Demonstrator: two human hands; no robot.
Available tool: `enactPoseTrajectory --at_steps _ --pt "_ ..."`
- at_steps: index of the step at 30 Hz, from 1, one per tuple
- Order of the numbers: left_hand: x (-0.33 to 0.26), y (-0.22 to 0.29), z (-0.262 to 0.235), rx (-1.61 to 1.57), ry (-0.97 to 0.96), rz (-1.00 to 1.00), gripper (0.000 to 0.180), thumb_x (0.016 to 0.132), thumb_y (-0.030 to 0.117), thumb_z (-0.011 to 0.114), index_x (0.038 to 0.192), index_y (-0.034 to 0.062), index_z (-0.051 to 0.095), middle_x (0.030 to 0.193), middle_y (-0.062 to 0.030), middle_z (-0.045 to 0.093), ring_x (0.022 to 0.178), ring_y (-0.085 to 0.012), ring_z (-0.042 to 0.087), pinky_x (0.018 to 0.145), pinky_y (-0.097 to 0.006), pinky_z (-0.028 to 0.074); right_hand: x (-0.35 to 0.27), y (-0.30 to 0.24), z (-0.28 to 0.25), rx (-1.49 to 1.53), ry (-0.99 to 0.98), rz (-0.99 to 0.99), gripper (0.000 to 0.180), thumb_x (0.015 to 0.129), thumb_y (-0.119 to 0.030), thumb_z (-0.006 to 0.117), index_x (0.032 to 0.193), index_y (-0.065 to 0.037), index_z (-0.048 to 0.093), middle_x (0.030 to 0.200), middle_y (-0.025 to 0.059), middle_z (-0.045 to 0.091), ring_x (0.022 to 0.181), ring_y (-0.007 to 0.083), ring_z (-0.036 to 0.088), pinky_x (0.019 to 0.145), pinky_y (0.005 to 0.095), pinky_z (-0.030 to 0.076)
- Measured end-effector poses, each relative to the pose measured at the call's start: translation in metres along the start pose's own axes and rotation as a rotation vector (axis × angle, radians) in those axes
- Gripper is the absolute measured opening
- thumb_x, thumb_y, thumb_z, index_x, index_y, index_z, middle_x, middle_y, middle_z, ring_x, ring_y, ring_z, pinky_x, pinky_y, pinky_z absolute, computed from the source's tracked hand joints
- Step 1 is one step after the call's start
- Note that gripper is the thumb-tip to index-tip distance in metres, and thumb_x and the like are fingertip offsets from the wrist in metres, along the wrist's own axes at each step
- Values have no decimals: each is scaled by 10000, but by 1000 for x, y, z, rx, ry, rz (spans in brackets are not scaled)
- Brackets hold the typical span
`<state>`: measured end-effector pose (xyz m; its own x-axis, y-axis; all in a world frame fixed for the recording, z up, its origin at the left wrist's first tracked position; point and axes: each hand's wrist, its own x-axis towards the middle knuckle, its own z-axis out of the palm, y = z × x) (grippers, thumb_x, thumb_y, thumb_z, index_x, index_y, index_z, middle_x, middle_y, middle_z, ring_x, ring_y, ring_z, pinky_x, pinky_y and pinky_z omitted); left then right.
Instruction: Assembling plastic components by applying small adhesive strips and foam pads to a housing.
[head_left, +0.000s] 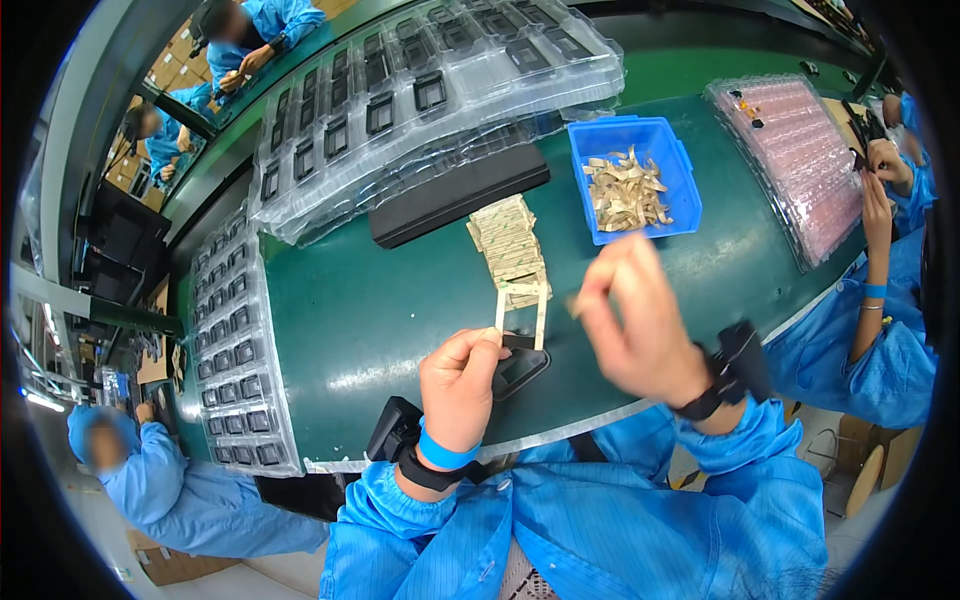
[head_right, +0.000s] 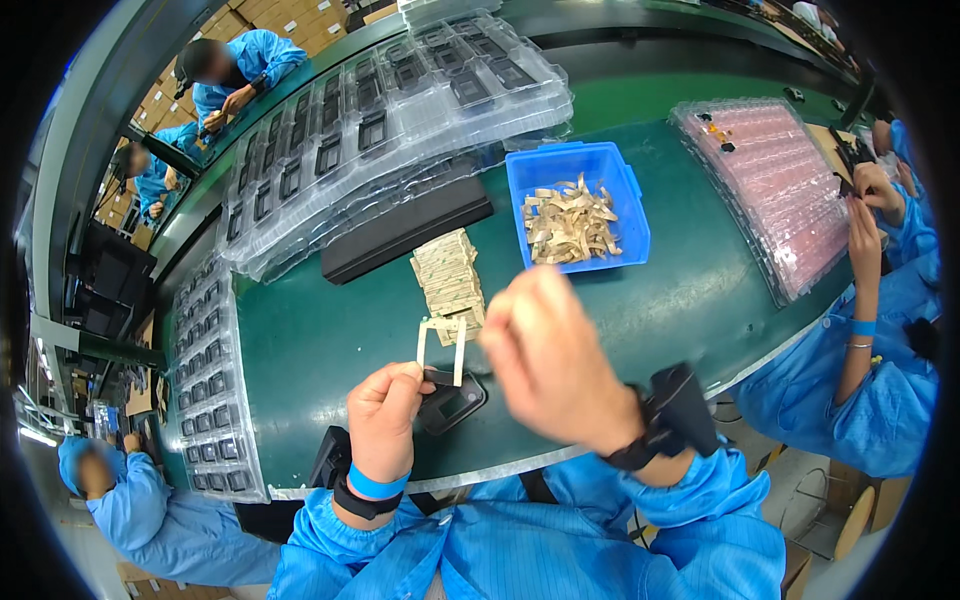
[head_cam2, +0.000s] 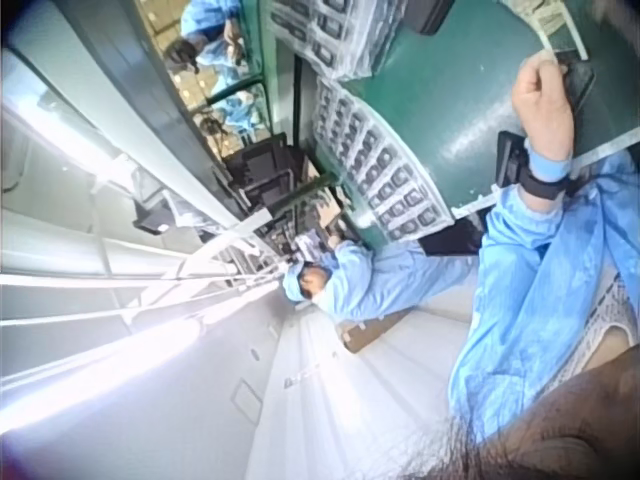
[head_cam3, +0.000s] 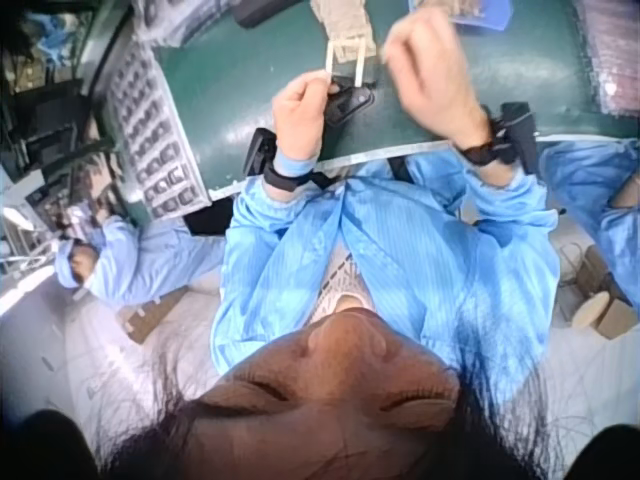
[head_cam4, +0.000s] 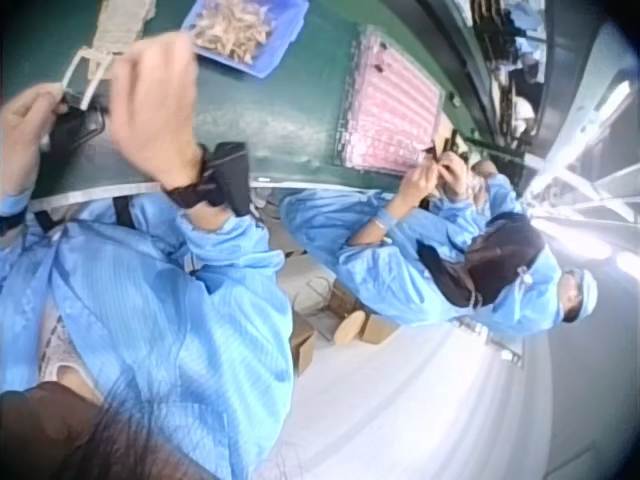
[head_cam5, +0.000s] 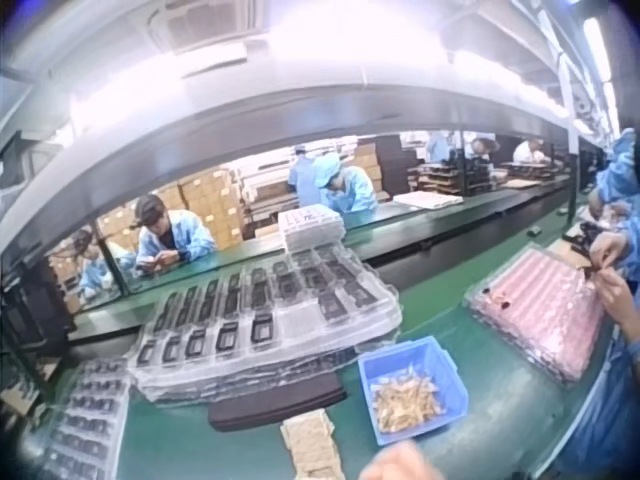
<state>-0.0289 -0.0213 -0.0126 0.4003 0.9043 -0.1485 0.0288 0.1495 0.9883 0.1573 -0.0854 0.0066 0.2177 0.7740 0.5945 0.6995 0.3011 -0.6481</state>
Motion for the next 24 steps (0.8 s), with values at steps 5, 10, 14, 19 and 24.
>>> enactPoseTrajectory --at_steps 5,10,14,19,24 --pt "-1 -6 -5 75 13 50 176 940 135 609 904 -11 700 765 -15 630 621 -35 439 562 -199 317 37 53 -27 -84 190 298 101 865 -45 615 953 3 632 871 160 636 758 297 645 691 371 524" --pt "-4 0 -4 129 -9 89 187 945 125 597 879 -22 693 767 -2 625 621 -30 428 560 -198 304 42 67 -35 -72 280 360 172 881 -64 606 1014 10 685 881 194 692 769 301 688 704 344 537" --pt "-2 8 4 166 -24 202 202 953 99 573 878 -45 694 814 -45 640 723 -85 542 658 -219 419 27 27 -27 462 -50 603 169 921 -129 621 1000 8 683 784 29 682 628 75 607 563 243 500" --pt "-2 15 13 206 -60 214 170 944 72 588 886 -48 693 849 -62 644 790 -109 577 731 -232 453 12 1 -22 746 -322 816 174 945 -115 624 1036 32 643 842 29 654 712 89 632 609 237 537" --pt "2 10 19 125 -22 273 100 921 38 628 930 -38 691 889 -55 626 747 -82 573 661 -205 452 8 -6 -20 595 -187 727 121 912 -82 640 964 26 661 818 35 646 695 102 636 595 254 526"
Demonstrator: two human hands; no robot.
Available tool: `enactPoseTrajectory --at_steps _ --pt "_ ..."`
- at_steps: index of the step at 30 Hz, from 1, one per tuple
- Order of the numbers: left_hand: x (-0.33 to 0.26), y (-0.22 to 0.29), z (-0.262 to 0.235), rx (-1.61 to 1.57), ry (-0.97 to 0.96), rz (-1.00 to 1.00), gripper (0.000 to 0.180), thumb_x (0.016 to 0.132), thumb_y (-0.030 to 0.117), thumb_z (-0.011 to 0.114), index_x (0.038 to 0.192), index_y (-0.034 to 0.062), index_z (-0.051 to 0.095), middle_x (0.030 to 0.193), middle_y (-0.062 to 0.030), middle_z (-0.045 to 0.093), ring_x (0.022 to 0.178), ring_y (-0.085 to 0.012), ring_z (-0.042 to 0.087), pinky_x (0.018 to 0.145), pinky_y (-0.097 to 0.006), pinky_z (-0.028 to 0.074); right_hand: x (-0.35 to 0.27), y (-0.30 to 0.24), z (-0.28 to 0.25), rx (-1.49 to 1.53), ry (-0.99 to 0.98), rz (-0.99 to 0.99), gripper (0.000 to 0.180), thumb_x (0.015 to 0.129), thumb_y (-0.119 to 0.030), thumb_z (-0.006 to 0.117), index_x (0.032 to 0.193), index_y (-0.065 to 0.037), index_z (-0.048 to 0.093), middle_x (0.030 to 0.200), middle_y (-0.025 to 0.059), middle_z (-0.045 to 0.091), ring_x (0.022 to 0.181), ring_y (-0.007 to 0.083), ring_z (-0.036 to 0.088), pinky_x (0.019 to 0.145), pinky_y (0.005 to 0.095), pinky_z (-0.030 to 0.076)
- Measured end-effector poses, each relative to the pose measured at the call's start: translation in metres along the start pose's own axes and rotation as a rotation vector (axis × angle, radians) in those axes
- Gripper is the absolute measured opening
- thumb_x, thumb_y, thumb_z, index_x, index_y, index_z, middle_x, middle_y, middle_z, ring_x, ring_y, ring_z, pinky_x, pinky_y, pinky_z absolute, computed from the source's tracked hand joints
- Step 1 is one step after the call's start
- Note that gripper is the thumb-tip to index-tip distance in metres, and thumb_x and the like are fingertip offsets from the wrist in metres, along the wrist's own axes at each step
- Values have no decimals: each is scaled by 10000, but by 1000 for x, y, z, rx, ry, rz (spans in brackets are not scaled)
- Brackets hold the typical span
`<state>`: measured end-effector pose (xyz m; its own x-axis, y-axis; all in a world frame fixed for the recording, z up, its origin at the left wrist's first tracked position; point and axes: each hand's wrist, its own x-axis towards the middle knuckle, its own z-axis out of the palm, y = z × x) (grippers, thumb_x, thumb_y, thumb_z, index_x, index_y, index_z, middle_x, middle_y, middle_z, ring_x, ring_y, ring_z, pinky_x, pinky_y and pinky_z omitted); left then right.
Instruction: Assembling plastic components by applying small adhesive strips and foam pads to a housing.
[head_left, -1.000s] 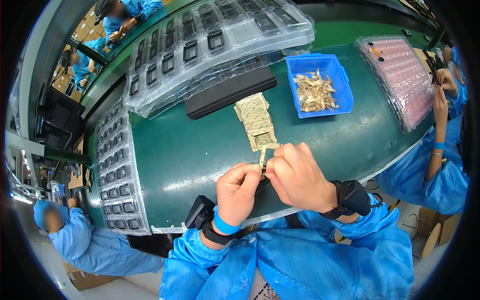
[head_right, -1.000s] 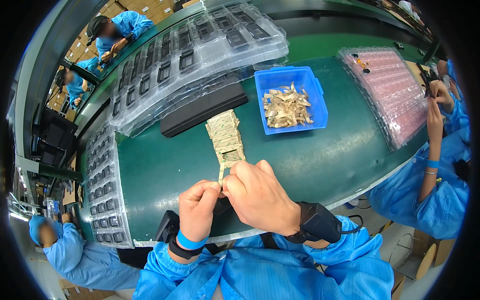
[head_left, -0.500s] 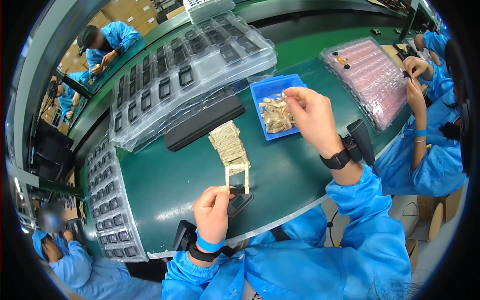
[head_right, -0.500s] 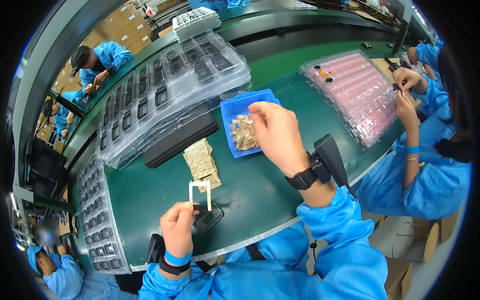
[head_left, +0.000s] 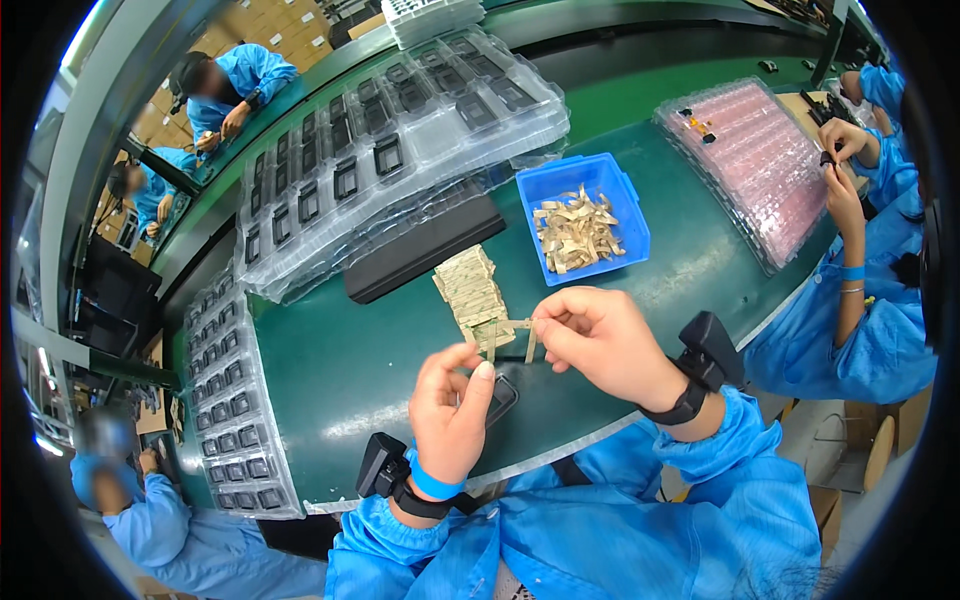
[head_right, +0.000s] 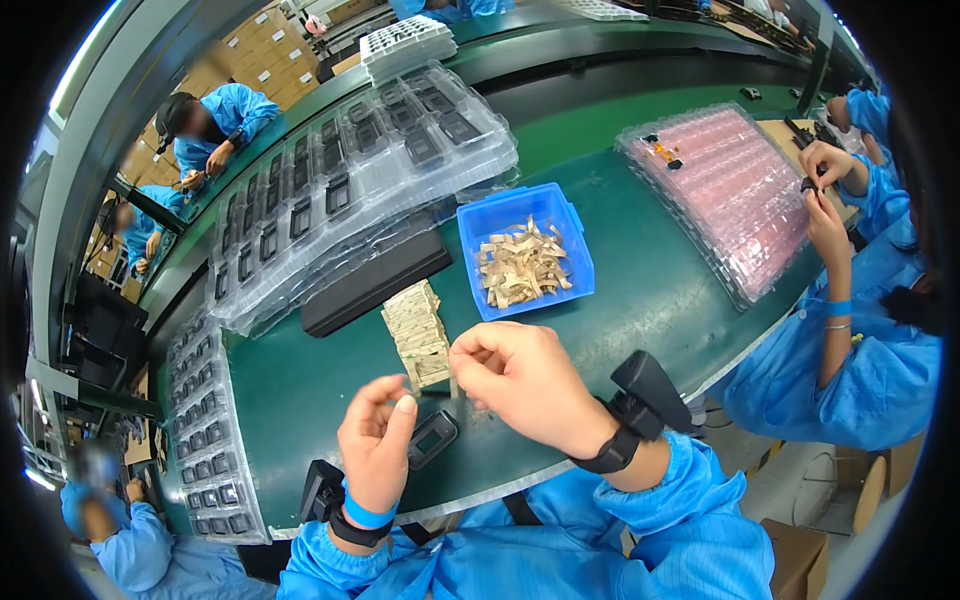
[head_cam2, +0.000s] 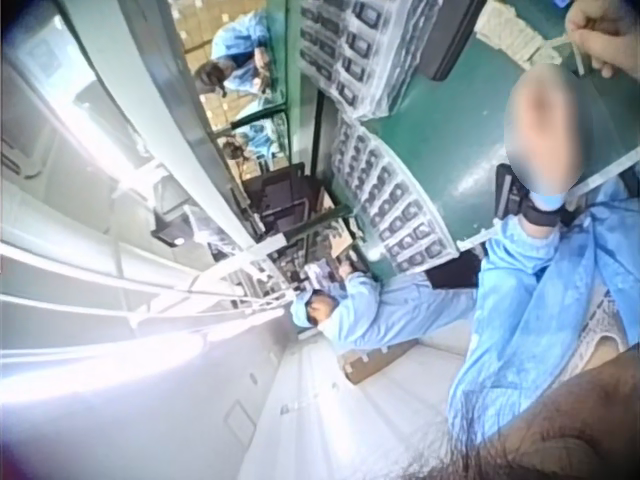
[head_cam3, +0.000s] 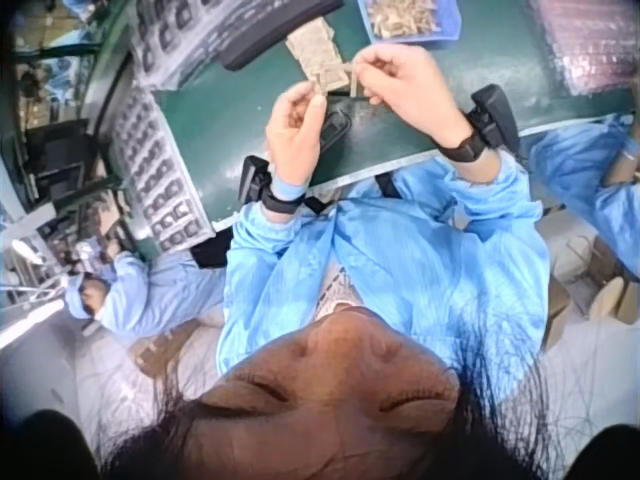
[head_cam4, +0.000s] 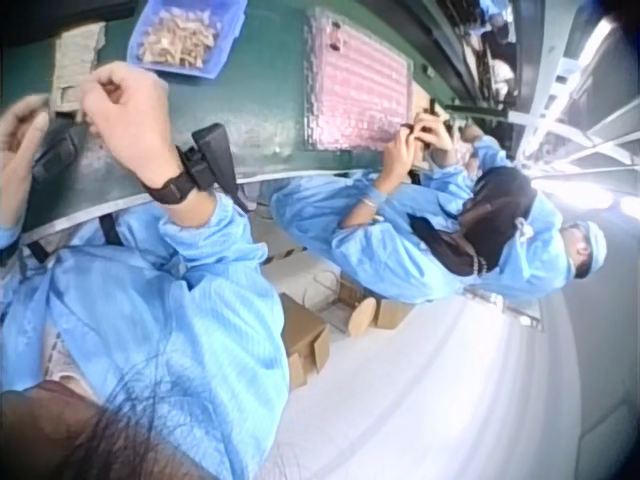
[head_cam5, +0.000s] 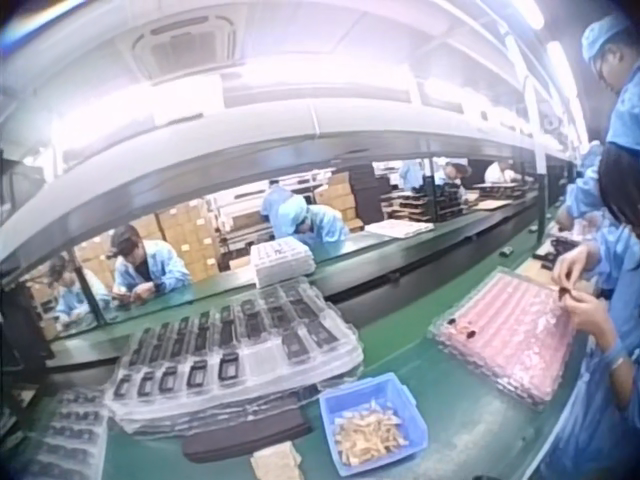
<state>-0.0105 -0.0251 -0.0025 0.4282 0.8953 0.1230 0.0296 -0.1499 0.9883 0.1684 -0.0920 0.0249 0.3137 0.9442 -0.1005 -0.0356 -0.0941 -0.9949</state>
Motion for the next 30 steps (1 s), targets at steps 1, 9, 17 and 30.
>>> enactPoseTrajectory --at_steps 1,9,17,30 --pt "2 -3 -3 18 6 -32 104 928 37 619 951 -44 680 930 -58 622 782 -86 567 697 -216 451 -1 2 2 -175 101 -151 94 887 -61 655 941 15 672 802 47 644 679 120 640 585 263 519" --pt "19 20 15 -2 -178 -36 105 893 51 676 915 -51 689 869 -27 614 688 -46 547 595 -196 441 -12 21 14 -831 316 -846 253 749 -68 705 998 -28 677 888 60 588 714 218 615 608 321 523" --pt "25 25 21 8 -221 -124 82 894 12 631 867 -53 673 883 -10 612 753 -51 536 665 -202 431 -15 22 6 -913 312 -884 279 715 -64 694 990 -24 665 906 61 583 687 199 596 589 307 511" --pt "39 19 43 75 -292 104 56 863 8 655 877 -26 698 862 -31 616 671 -46 509 581 -195 412 -16 12 -11 -195 377 -407 86 777 8 679 860 -6 698 797 78 629 646 148 623 570 271 499"
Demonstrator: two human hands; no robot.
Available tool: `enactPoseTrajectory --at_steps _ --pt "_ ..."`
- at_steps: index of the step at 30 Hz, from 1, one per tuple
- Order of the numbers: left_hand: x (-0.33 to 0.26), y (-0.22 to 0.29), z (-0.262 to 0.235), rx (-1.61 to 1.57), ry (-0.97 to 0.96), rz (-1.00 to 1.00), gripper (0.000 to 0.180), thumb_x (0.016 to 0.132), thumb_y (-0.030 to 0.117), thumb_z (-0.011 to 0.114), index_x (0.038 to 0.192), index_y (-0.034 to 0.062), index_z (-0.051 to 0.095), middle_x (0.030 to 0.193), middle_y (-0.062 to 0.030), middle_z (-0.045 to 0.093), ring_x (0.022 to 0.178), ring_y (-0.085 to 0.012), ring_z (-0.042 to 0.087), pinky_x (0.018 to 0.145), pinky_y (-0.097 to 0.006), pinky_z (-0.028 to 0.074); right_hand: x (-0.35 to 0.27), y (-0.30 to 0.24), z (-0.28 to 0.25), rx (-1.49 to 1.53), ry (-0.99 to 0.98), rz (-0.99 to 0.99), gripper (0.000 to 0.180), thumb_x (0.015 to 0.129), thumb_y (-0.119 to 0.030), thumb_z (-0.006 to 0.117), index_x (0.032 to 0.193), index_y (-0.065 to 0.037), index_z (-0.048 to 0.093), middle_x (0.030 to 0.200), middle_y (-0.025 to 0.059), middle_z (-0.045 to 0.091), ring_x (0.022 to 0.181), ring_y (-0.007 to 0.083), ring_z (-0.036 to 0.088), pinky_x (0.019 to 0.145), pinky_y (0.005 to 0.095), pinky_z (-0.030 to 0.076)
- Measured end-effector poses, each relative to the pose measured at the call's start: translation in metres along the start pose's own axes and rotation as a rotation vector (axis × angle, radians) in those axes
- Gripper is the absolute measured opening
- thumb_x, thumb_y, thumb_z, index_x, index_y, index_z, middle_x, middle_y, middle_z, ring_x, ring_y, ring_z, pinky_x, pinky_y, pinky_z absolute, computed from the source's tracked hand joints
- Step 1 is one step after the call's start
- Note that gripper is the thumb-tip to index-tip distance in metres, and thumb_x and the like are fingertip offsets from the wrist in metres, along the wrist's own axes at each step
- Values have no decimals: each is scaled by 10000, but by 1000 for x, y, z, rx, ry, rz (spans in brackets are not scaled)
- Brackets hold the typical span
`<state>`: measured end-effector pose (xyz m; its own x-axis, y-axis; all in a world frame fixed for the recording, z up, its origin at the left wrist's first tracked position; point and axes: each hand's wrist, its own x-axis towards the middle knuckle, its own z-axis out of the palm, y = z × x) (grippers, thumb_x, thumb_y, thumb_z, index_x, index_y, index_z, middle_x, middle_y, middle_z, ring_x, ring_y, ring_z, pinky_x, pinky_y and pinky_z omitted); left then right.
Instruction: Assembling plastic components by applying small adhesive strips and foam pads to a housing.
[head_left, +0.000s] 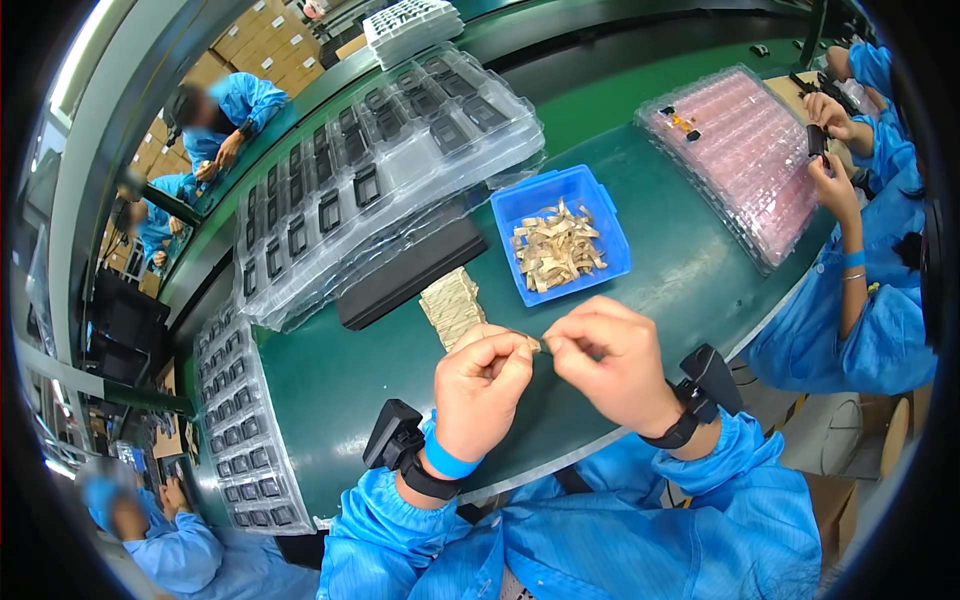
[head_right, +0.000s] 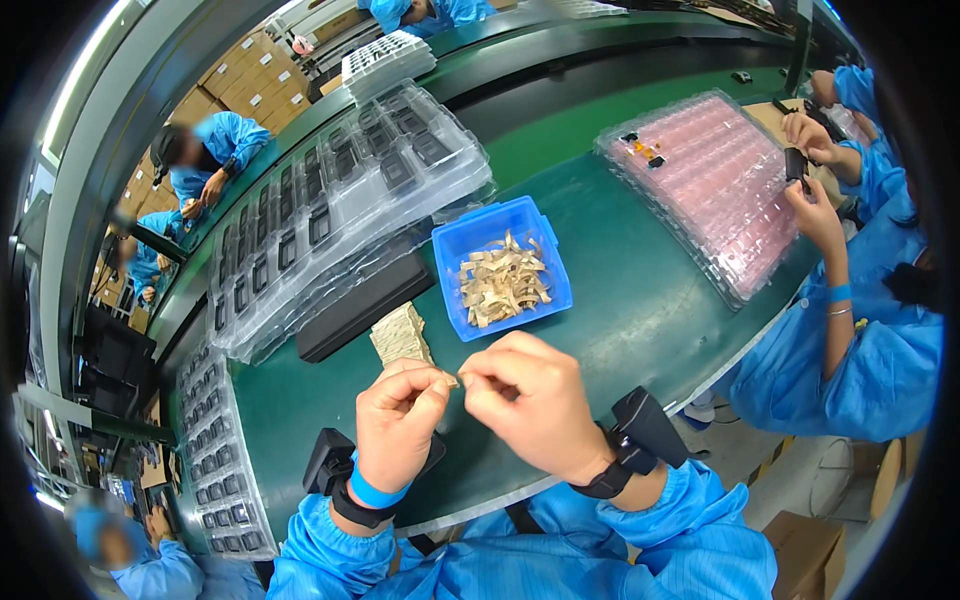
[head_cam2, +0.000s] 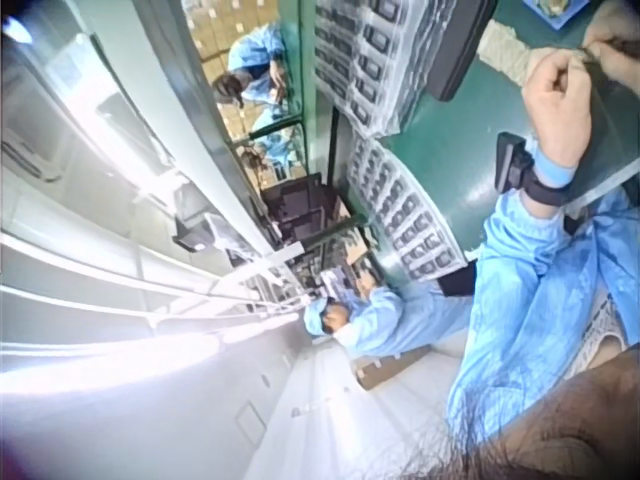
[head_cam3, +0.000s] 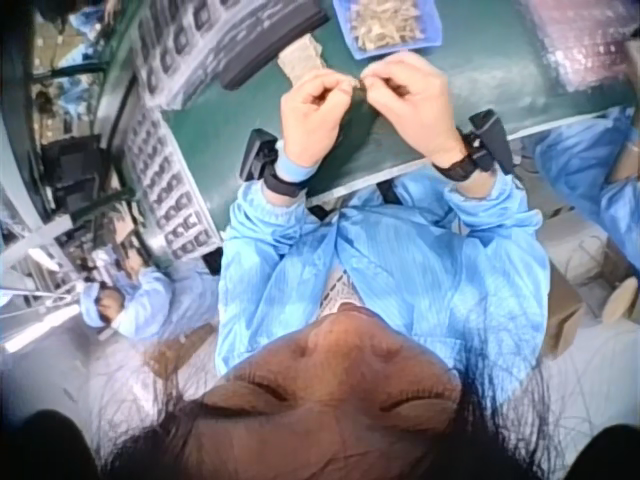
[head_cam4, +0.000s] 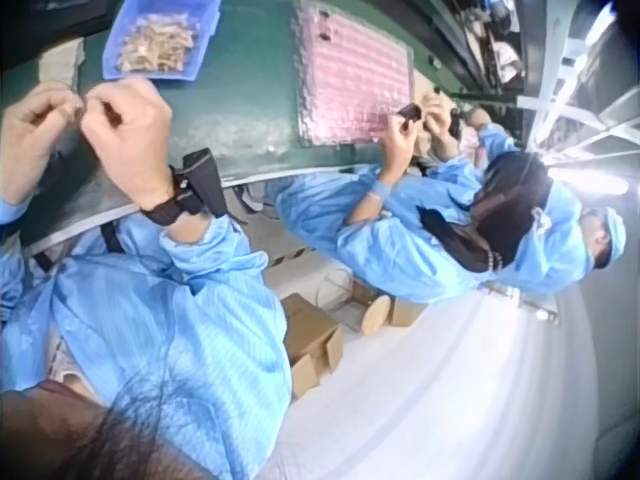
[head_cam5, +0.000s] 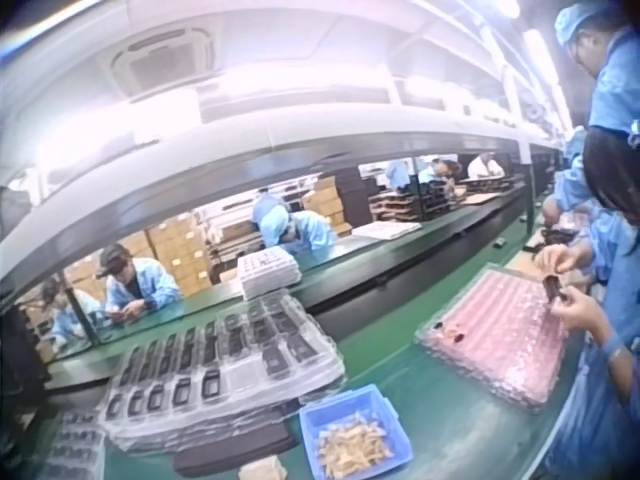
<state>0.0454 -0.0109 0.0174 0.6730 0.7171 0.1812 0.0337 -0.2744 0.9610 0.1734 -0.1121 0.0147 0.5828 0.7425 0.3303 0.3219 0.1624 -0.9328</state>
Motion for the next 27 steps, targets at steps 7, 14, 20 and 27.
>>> enactPoseTrajectory --at_steps 7,14,20,27 --pt "41 -11 4 257 65 29 96 828 84 705 858 -6 721 802 -41 637 586 -58 491 539 -232 406 15 5 -40 288 167 166 89 898 -2 611 894 57 678 868 56 595 665 95 618 578 227 528" --pt "74 -29 17 317 75 106 161 890 100 649 977 -20 711 802 -32 631 621 -63 498 573 -225 416 12 4 -45 275 204 159 94 902 -4 610 901 59 678 874 59 602 669 95 625 575 223 536" --pt "82 -35 11 406 8 186 173 916 89 588 978 -14 713 803 -52 632 712 -111 562 638 -261 459 11 5 -42 268 219 127 86 897 1 613 888 54 680 864 56 602 658 95 626 568 223 533" --pt "83 -32 12 418 39 148 212 938 155 595 980 -17 713 846 -83 685 717 -104 599 638 -248 475 10 3 -33 254 203 124 86 895 6 607 886 52 678 847 55 602 650 92 623 563 216 524"
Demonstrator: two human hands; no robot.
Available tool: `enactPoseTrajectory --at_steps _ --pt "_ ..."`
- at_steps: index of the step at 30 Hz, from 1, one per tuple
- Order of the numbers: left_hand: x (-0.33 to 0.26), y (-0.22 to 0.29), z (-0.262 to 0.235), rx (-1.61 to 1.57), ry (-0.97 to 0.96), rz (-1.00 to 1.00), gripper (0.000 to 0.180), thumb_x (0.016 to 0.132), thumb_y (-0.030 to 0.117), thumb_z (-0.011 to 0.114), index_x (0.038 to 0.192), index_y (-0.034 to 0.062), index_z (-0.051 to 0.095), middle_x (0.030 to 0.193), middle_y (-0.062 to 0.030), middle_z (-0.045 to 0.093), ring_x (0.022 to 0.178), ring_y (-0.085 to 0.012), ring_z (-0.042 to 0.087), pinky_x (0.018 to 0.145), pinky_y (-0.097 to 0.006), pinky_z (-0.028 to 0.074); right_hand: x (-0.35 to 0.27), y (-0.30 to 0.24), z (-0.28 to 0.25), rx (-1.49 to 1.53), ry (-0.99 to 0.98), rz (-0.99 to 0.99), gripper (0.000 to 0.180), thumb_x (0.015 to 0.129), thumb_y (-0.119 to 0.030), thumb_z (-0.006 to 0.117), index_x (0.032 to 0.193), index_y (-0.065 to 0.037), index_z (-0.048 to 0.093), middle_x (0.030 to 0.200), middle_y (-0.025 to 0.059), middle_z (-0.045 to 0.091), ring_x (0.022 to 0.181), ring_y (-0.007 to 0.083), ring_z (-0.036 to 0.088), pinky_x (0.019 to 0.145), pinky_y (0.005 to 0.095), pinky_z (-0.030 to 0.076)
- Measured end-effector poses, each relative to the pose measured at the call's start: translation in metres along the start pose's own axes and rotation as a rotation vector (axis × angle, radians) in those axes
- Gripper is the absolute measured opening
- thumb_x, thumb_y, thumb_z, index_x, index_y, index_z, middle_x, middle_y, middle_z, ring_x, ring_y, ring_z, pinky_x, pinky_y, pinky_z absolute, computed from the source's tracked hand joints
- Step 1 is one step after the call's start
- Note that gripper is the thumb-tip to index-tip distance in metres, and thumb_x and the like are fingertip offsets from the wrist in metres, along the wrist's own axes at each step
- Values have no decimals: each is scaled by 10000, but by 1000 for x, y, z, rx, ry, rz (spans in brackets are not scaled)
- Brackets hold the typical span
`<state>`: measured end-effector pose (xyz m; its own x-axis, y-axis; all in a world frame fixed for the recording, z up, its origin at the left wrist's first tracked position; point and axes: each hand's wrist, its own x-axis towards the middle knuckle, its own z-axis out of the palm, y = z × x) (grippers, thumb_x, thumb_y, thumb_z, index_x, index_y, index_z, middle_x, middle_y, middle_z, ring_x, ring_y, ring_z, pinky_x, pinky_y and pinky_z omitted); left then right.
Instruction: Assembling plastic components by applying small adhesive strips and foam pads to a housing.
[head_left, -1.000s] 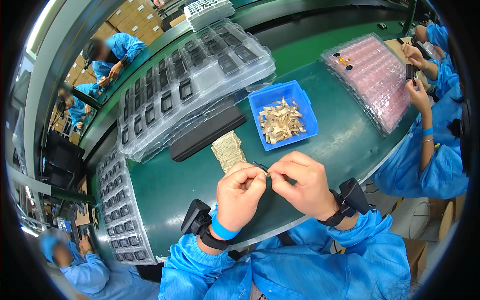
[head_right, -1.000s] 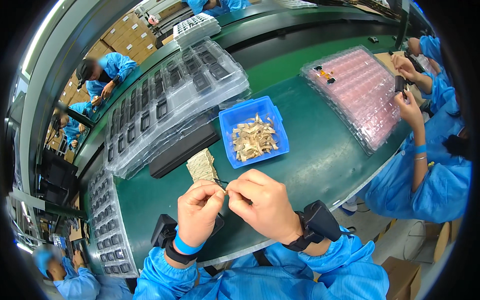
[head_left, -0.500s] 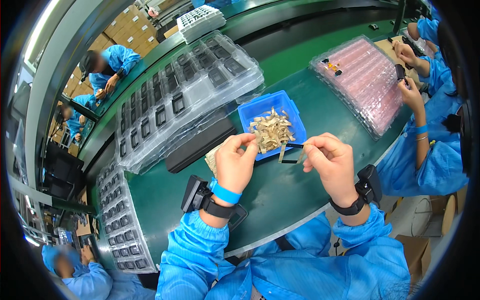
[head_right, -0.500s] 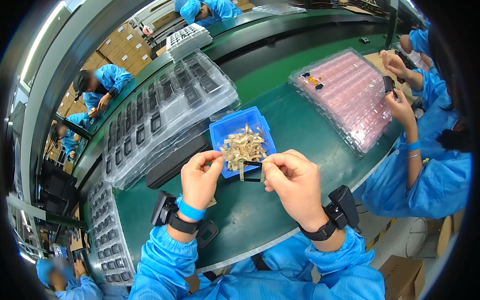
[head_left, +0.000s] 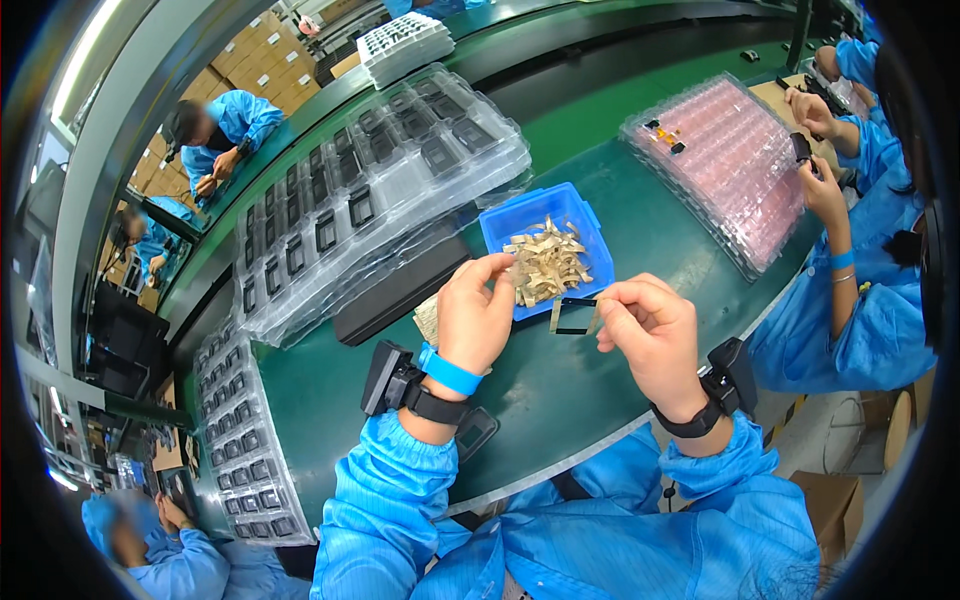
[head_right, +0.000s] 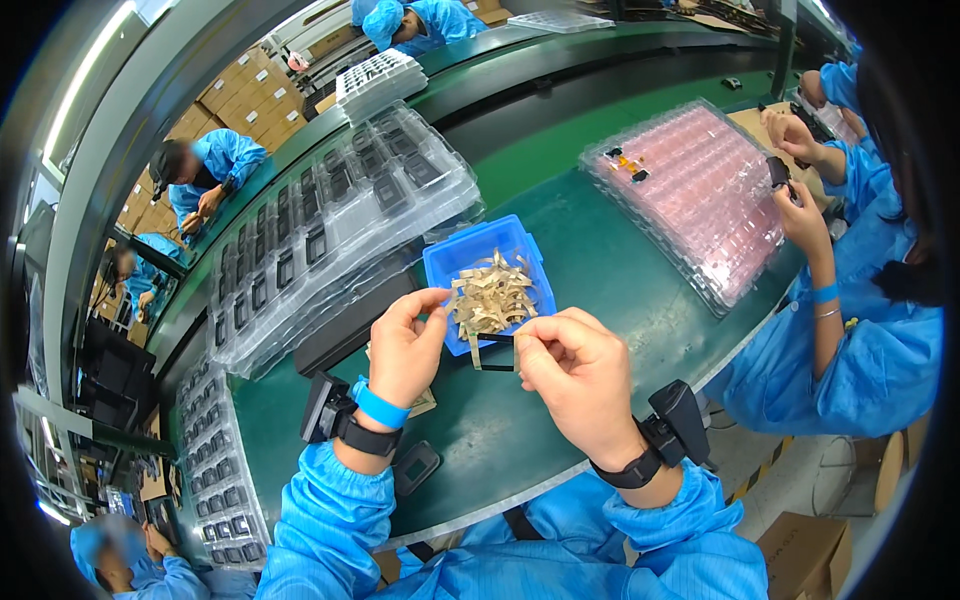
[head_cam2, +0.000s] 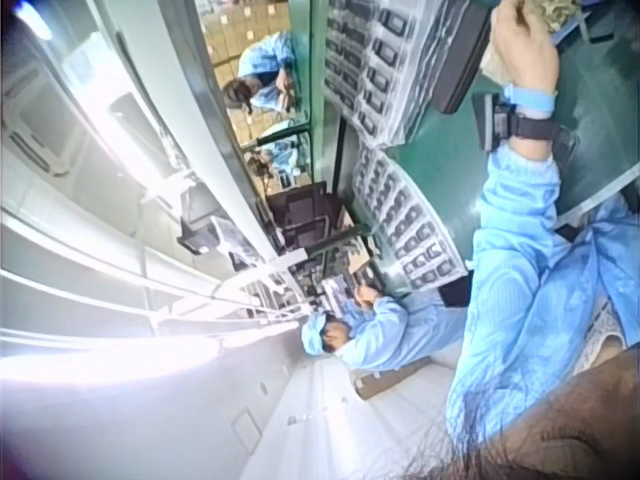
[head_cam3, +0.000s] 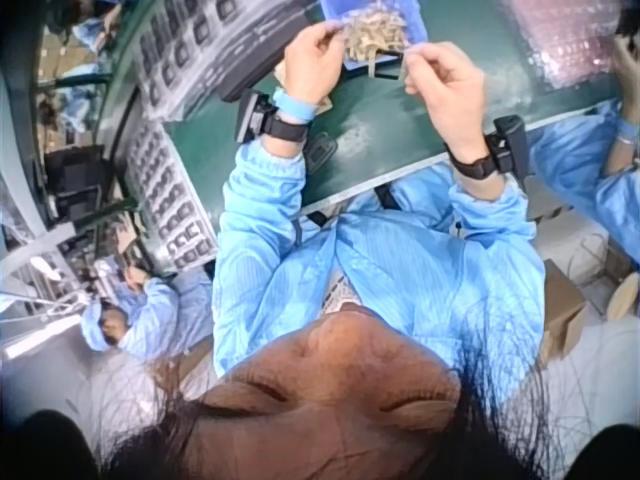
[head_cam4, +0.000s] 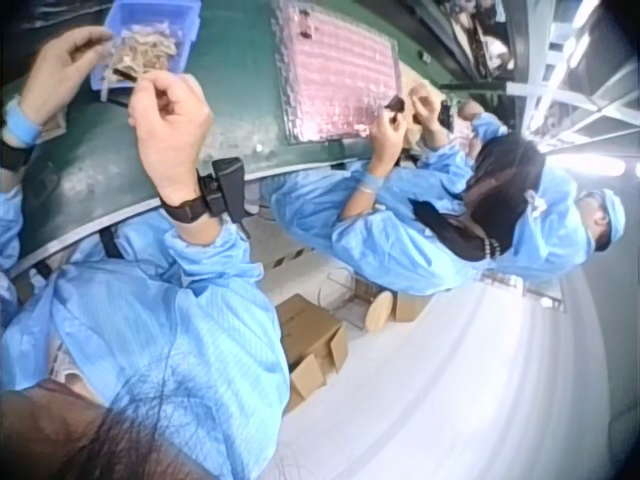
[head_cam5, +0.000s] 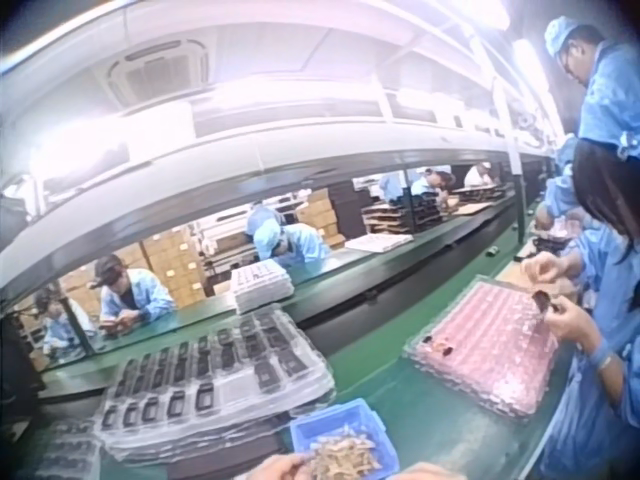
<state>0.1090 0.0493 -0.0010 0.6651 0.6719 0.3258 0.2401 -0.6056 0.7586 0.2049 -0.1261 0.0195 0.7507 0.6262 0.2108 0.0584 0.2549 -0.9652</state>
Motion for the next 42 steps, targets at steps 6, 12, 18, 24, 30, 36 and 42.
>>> enactPoseTrajectory --at_steps 6,12,18,24,30,36,42 --pt "1 -1 6 -37 20 -6 250 953 205 594 981 -15 710 851 -80 696 711 -96 593 657 -252 485 -4 -4 1 -12 1 -3 81 890 5 612 882 52 677 840 54 598 649 92 622 564 218 520" --pt "-14 17 -16 -77 55 83 382 978 337 578 920 -20 700 720 -39 664 676 -114 574 671 -296 477 -11 -1 5 -90 23 -42 54 860 15 637 885 38 680 850 70 609 662 122 630 566 245 510" --pt "-65 20 -38 -633 -233 -533 166 935 160 651 896 -1 671 798 27 640 725 -30 545 624 -203 423 -33 20 28 -693 -195 -751 190 764 -2 707 951 -24 683 867 112 608 757 235 645 633 326 529" --pt "-105 5 -64 -588 -115 -528 86 934 109 636 925 24 643 777 38 608 633 -10 485 553 -181 374 -40 16 43 -480 -315 -329 173 786 -61 730 950 -36 681 856 105 632 631 196 637 551 303 513" --pt "-132 -4 -80 -507 -152 -505 46 929 49 621 911 9 633 805 34 601 718 -21 550 623 -178 436 -37 11 54 -413 -529 156 125 845 -99 698 928 -6 687 784 77 663 586 111 624 538 255 486" --pt "-152 -10 -82 -427 -13 -370 86 865 72 687 921 13 659 863 -24 580 533 -8 443 487 -189 342 -43 21 66 -330 -579 342 112 869 -103 683 904 3 673 707 20 654 599 59 585 533 223 460" --pt "-188 -13 -76 286 65 -158 613 652 157 862 1179 29 577 1044 -120 610 958 -279 578 778 -371 457 -29 34 65 -182 -556 466 97 899 -103 659 885 -8 652 713 -34 613 595 17 530 516 188 427"
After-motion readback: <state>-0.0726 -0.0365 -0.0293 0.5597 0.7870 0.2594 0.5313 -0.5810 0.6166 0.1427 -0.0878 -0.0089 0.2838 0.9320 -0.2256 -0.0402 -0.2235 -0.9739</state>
